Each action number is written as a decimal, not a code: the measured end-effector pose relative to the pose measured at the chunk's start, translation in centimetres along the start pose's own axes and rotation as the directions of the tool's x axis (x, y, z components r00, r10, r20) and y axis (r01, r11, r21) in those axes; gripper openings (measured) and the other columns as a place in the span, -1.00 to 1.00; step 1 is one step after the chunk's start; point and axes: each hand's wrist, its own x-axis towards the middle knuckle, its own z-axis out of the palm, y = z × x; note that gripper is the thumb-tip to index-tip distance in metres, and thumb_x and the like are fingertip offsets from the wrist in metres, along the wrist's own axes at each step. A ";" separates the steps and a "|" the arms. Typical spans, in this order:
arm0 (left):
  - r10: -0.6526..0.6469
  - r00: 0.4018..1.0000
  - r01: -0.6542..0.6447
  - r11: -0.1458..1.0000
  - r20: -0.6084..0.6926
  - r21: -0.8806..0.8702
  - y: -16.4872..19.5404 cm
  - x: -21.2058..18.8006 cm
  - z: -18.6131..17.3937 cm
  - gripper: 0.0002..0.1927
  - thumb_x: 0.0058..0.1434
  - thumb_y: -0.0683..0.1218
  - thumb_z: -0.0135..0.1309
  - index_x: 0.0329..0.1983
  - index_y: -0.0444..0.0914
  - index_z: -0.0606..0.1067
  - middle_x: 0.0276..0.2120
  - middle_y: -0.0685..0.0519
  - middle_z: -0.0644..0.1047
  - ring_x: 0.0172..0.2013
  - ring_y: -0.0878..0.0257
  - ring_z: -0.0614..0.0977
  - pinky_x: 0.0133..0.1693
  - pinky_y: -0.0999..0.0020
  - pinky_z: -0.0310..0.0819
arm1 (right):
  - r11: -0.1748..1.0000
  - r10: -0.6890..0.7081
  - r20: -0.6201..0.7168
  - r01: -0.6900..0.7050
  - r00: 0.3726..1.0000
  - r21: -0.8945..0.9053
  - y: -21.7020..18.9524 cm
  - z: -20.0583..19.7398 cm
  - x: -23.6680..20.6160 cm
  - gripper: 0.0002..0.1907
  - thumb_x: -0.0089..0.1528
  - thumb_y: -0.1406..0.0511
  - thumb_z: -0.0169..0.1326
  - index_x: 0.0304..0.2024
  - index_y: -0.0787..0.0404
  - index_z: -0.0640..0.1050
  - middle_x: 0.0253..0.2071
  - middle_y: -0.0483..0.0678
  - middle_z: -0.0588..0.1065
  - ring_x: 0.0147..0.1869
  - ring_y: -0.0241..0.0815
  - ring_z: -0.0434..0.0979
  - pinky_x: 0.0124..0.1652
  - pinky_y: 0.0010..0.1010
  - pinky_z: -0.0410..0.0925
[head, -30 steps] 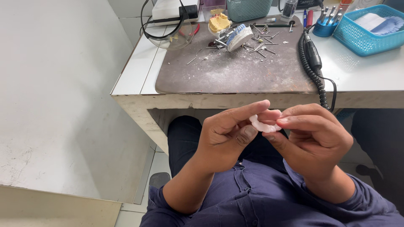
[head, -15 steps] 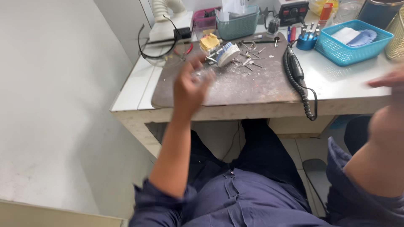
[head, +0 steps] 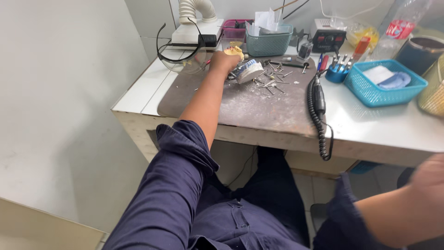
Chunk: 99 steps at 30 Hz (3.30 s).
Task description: The person uses a rotary handpiece to grind and smooth a small white denture segment, then fits it into a dental cast to check alignment. The person holds the denture with one hand and operates the rotary tool with the other, then places the segment into the upper jaw of the cast and presses the jaws together.
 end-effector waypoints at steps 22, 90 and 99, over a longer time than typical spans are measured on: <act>0.599 0.779 -0.622 0.699 -0.188 -0.353 -2.2 -2.5 3.0 -0.15 -0.17 -0.12 0.37 0.25 -0.26 0.32 0.01 -0.07 0.57 -0.03 0.17 0.67 0.04 0.32 0.58 | 0.876 0.418 0.218 -0.455 0.882 0.158 -0.7 9.9 -1.2 -0.71 0.38 0.48 0.26 0.08 0.37 0.45 -0.15 0.13 0.57 -0.08 -0.15 0.63 -0.19 -0.38 0.52; 0.824 0.502 -0.827 0.547 -0.263 0.132 -13.7 -21.3 -8.5 -0.29 0.19 0.19 0.44 0.27 -0.07 0.35 0.19 0.18 0.49 0.07 0.37 0.51 0.12 0.31 0.15 | 0.773 0.626 0.457 -0.579 0.632 -0.258 -3.8 17.8 -9.5 -0.72 0.20 0.53 0.30 -0.06 0.49 0.56 -0.11 0.18 0.61 -0.01 -0.15 0.70 0.05 -0.42 0.60; 0.816 0.520 -0.820 0.560 -0.253 0.121 -13.6 -21.4 -9.0 -0.28 0.18 0.17 0.45 0.28 -0.10 0.36 0.18 0.13 0.50 0.09 0.33 0.54 0.12 0.31 0.16 | 0.813 0.558 0.520 -0.553 0.646 -0.184 -2.2 17.4 -10.0 -0.76 0.24 0.51 0.30 -0.06 0.49 0.58 -0.08 0.17 0.59 -0.02 -0.21 0.66 -0.04 -0.55 0.55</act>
